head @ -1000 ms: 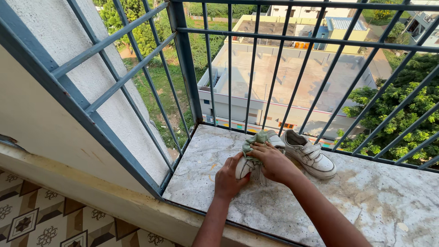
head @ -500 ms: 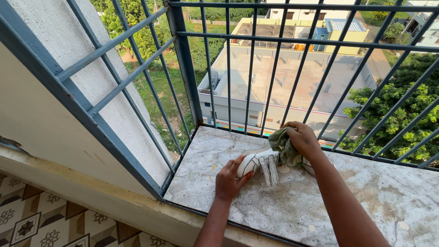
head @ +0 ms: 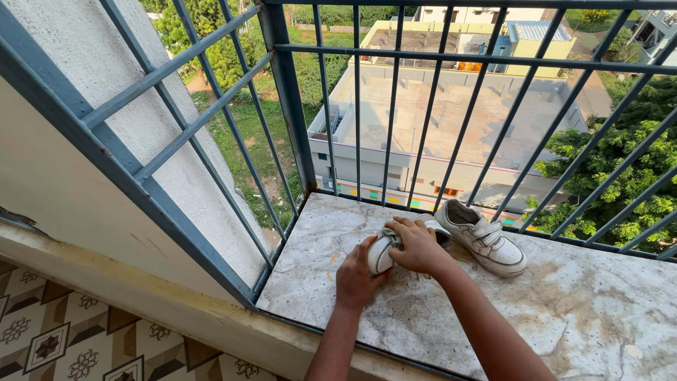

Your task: The person wipes a pair of white sneakers with a cloth on a balcony ledge. They hold one shoe at a time, rub the cloth over the upper and sides, then switch to the other shoe and repeat the wiping motion.

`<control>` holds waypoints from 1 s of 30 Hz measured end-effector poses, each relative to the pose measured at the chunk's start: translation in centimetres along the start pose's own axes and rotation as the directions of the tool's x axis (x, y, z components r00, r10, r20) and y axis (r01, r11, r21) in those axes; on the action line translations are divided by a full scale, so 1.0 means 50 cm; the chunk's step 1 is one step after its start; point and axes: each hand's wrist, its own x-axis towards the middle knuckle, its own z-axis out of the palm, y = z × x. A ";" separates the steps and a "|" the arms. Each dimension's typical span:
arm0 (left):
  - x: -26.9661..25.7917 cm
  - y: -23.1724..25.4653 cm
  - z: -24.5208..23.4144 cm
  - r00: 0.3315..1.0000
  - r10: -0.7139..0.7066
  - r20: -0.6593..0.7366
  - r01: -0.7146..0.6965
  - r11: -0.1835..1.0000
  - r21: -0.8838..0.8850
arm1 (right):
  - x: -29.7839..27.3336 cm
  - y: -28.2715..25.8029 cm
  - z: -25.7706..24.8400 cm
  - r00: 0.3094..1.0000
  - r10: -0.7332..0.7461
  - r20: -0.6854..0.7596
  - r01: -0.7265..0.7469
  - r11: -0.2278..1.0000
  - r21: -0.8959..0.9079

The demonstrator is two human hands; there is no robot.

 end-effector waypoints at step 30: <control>0.014 -0.001 0.000 0.979 -0.067 -0.194 0.106 0.975 0.195 | 0.123 0.215 0.007 0.950 0.216 -0.224 -0.153 0.951 0.269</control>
